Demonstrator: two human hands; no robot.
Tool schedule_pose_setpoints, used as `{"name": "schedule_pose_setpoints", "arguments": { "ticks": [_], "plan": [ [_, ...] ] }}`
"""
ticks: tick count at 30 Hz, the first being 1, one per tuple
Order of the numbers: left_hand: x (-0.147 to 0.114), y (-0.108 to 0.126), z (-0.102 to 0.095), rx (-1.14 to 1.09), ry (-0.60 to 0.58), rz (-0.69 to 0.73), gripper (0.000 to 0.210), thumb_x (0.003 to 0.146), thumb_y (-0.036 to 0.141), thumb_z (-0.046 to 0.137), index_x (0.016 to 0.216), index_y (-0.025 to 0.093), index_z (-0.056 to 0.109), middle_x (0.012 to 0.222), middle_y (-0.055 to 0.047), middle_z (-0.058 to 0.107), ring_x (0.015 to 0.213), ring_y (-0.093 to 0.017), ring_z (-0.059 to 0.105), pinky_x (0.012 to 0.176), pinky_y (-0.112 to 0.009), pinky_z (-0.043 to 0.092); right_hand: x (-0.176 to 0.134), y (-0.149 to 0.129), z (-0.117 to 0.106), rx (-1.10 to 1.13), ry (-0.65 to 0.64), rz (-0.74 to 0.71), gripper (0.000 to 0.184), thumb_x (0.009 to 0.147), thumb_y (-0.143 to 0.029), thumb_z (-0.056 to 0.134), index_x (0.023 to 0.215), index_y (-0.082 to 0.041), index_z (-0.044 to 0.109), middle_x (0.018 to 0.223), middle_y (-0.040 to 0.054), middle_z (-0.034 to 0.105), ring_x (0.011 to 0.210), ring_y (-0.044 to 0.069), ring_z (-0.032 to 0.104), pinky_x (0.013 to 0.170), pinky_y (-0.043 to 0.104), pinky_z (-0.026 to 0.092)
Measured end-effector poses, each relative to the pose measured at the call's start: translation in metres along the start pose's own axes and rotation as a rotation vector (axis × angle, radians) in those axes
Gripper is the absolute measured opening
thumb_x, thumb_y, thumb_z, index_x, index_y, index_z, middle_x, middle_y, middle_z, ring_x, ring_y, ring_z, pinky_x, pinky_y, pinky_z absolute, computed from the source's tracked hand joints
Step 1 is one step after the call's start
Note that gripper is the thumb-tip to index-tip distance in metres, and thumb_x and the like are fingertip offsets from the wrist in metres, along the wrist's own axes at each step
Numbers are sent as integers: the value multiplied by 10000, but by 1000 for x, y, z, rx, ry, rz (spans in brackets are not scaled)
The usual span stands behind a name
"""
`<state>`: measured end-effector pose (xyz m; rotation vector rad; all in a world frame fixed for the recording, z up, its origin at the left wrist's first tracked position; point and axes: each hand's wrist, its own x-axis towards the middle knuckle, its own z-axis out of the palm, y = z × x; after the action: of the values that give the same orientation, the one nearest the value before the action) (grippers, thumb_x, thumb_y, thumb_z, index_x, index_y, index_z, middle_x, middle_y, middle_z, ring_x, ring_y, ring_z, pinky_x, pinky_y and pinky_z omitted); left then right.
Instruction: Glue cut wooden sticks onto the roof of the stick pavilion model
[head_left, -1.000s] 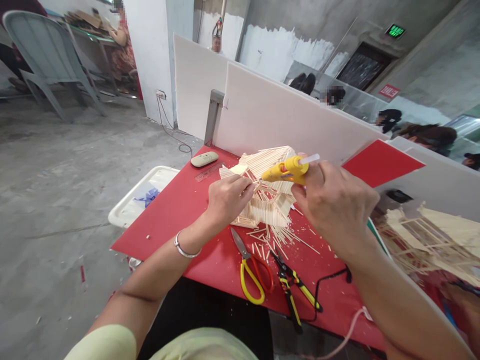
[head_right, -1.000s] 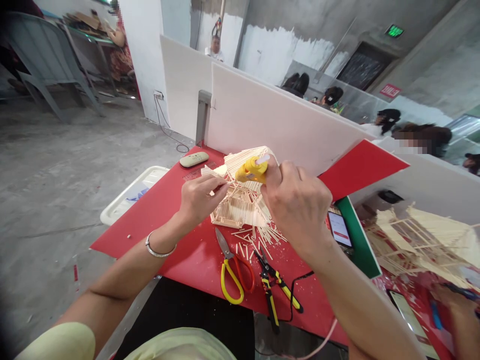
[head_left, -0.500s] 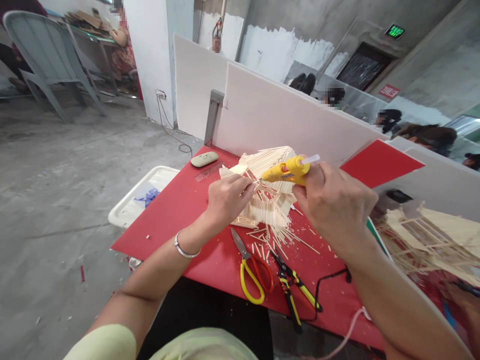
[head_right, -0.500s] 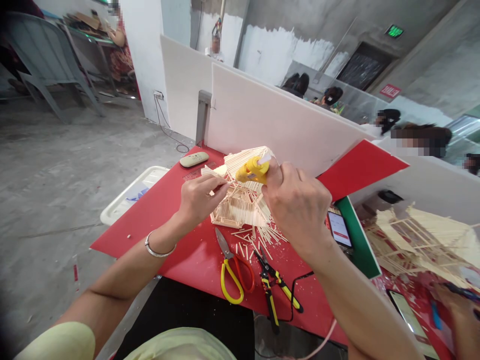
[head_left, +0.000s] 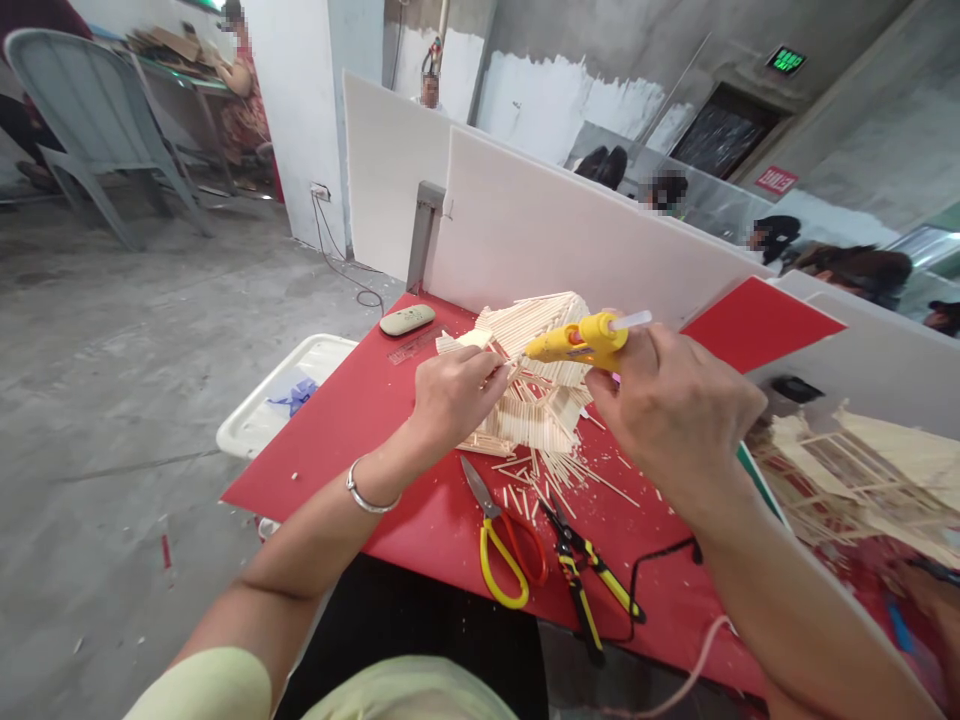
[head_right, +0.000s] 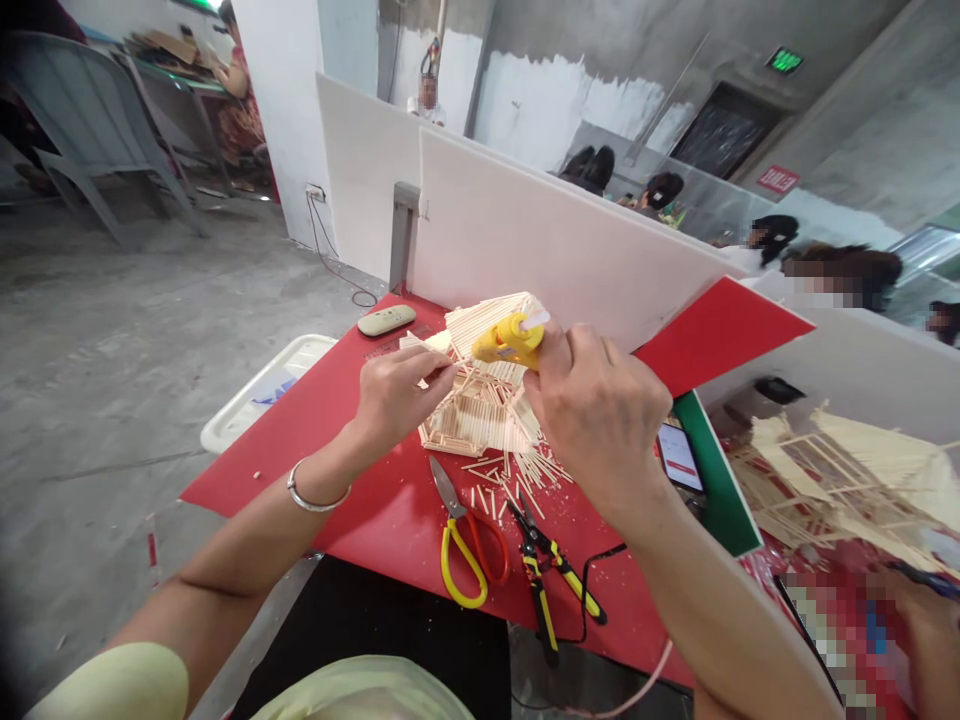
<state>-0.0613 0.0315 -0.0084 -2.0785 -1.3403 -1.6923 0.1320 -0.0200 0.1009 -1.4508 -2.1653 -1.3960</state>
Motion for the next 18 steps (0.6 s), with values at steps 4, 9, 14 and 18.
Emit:
{"name": "schedule_pose_setpoints", "arguments": {
  "ticks": [4,9,14,18],
  "plan": [
    [1,1,0,7,3,7,240,910,240,606,709,180,723,613,-5,665,558,-90,546,531,-244,335,-1,-2,1,23,3,7,247,928,-255,502,1144,-156,568,830,51,572,694,162,446,576,319,217],
    [1,-4,3,-99,6,37,199,945,277,613,835,192,755,711,-23,718,632,-103,619,581,-241,419,-1,-2,3,-9,32,-5,229,921,-257,511,1118,-155,569,812,48,572,680,162,448,582,327,242],
    [3,-7,7,-311,40,20,160,940,264,633,880,188,761,764,-32,740,664,-108,647,637,-242,495,-3,-1,-1,6,27,34,264,901,-246,534,1149,-158,561,829,55,587,689,164,457,589,330,239],
    [2,-5,7,-420,32,-27,132,917,267,667,900,181,766,768,-36,744,662,-108,640,643,-242,517,-6,-1,-1,36,15,62,335,936,-251,500,1253,-147,536,855,56,606,717,171,486,601,333,233]
  ]
}}
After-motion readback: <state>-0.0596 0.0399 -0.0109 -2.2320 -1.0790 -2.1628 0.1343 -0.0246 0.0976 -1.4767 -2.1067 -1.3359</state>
